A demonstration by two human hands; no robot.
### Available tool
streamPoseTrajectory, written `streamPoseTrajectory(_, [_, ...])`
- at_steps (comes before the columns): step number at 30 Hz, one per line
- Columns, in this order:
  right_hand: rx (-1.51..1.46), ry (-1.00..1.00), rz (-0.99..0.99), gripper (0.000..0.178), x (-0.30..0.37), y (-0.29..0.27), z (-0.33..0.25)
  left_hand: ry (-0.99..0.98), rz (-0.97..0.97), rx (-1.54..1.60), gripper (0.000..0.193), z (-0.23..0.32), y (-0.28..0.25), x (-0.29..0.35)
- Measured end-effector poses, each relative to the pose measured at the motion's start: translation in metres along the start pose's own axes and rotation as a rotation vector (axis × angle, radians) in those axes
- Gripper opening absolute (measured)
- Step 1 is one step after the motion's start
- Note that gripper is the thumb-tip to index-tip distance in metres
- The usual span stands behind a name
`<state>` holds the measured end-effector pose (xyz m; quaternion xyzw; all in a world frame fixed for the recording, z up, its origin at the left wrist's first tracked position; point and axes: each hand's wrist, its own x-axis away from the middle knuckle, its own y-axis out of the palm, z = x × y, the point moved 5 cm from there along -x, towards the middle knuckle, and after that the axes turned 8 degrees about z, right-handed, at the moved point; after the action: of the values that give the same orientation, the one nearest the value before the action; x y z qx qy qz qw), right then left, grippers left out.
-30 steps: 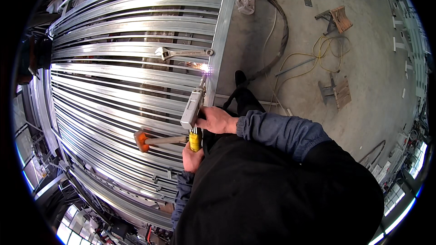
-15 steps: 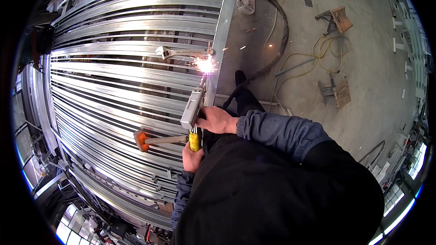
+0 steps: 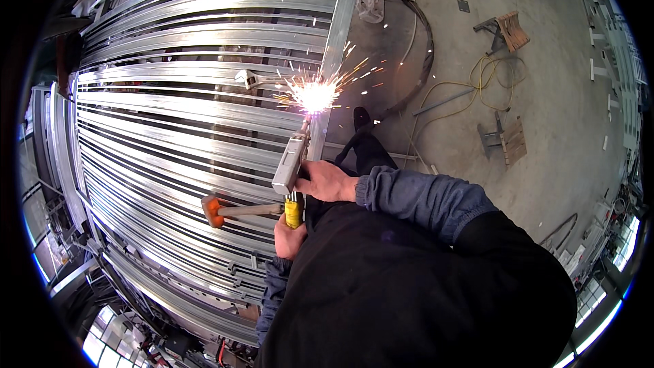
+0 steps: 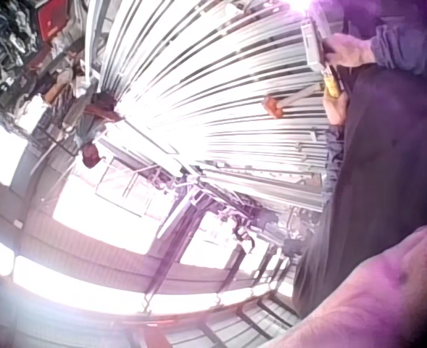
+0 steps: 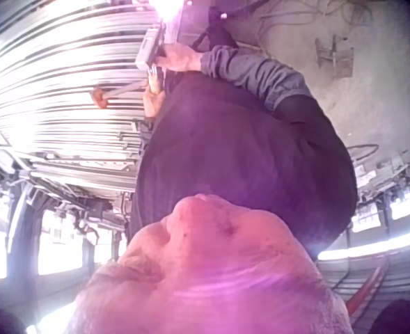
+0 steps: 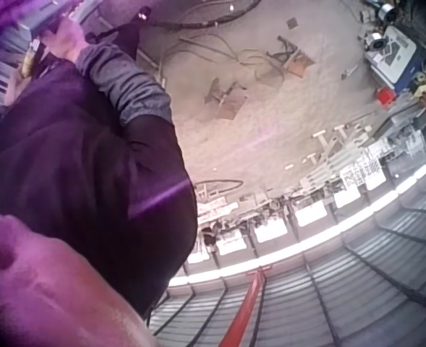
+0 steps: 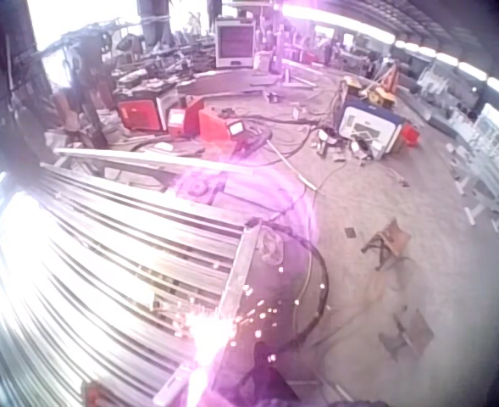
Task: The person welds the joints of a large metal frame using a handheld welding torch. They move along the frame, applying welds to multiple connection points while sparks fly. The person briefly repositions the welding cable before continuing the welding process.
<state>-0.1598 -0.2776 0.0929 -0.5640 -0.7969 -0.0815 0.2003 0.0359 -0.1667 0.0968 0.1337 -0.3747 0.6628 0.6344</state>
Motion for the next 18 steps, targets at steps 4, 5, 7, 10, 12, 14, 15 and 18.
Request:
streamPoseTrajectory(4, [-0.013, 0.001, 0.004, 0.051, 0.002, -0.001, -0.002, 0.006, -0.016, -0.024, 0.029, 0.002, -0.001, 0.0])
streamPoseTrajectory(5, [-0.013, 0.002, 0.003, 0.051, 0.002, -0.001, -0.003, 0.004, -0.018, -0.024, 0.03, 0.006, -0.001, 0.001])
streamPoseTrajectory(7, [-0.014, 0.005, 0.003, 0.05, 0.002, -0.002, -0.004, 0.001, -0.022, -0.025, 0.032, 0.017, 0.001, 0.005])
streamPoseTrajectory(10, [-0.036, -0.014, 0.014, 0.049, 0.001, 0.0, -0.003, -0.017, -0.039, 0.031, 0.035, 0.011, 0.001, 0.003])
streamPoseTrajectory(12, [-0.019, -0.001, 0.012, 0.049, 0.002, -0.001, -0.004, -0.012, -0.026, 0.012, 0.033, 0.013, 0.001, 0.004])
streamPoseTrajectory(14, [-0.005, 0.007, 0.009, 0.05, 0.002, -0.001, -0.003, -0.01, -0.011, -0.016, 0.032, 0.012, 0.0, 0.004])
streamPoseTrajectory(15, [0.001, 0.009, 0.007, 0.05, 0.001, 0.001, 0.0, -0.01, -0.004, -0.036, 0.031, 0.01, -0.001, 0.004])
streamPoseTrajectory(18, [0.002, 0.019, 0.004, 0.051, 0.001, 0.001, 0.001, -0.004, 0.004, -0.044, 0.028, 0.004, -0.002, 0.003])
